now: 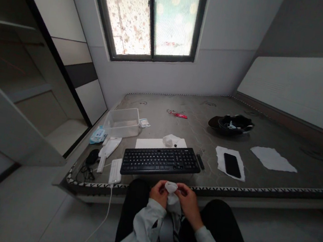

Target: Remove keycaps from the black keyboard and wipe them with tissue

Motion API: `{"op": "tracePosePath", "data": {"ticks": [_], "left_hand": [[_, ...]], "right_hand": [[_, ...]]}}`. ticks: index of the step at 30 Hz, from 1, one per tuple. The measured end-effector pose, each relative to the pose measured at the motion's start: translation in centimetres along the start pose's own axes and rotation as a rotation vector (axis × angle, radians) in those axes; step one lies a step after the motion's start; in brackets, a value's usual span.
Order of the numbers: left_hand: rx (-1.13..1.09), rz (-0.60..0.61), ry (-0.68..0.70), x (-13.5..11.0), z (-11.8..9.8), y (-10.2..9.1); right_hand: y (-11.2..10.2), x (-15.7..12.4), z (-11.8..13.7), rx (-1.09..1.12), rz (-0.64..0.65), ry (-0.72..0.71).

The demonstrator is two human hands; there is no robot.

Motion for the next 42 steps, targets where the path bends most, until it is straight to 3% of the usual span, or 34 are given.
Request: {"op": "tracePosePath", "data": {"ticks": [8, 18, 23, 29, 34, 42], "left_hand": [[0.024, 0.089, 0.025, -0.5, -1.1, 0.6], [0.030, 0.182, 0.008, -0.4, -0.4, 1.1], [0.051, 0.117, -0.060, -0.4, -0.4, 0.7], [0.102, 0.035, -0.060, -0.3, -0.5, -0.3], [0.025, 0.060, -0.071, -0.3, -0.6, -0.2], [-0.091, 0.015, -0.091, -0.5, -1.4, 0.2]], "right_hand": [[0.1, 0.0, -0.1, -0.050, 0.064, -0.017], [-0.3, 0.0, -0.9, 0.017, -0.050, -0.006], [-0.4, -0.1, -0.4, 0.066, -0.085, -0.035], [-0.1, -0.3, 1.0, -0.108, 0.040, -0.089], [-0.4, -0.1, 1.6, -0.142, 0.074, -0.113], [-0.2, 0.1, 0.7, 0.041, 0.027, -0.022]]}}
Point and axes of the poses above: each hand's wrist, its own x-axis towards the middle knuckle, its own y-axis out of the palm, z = x × y, the point moved 5 cm from there along x, towards the middle knuckle, and after that the axes turned 10 degrees about -y, right-handed, at the moved point
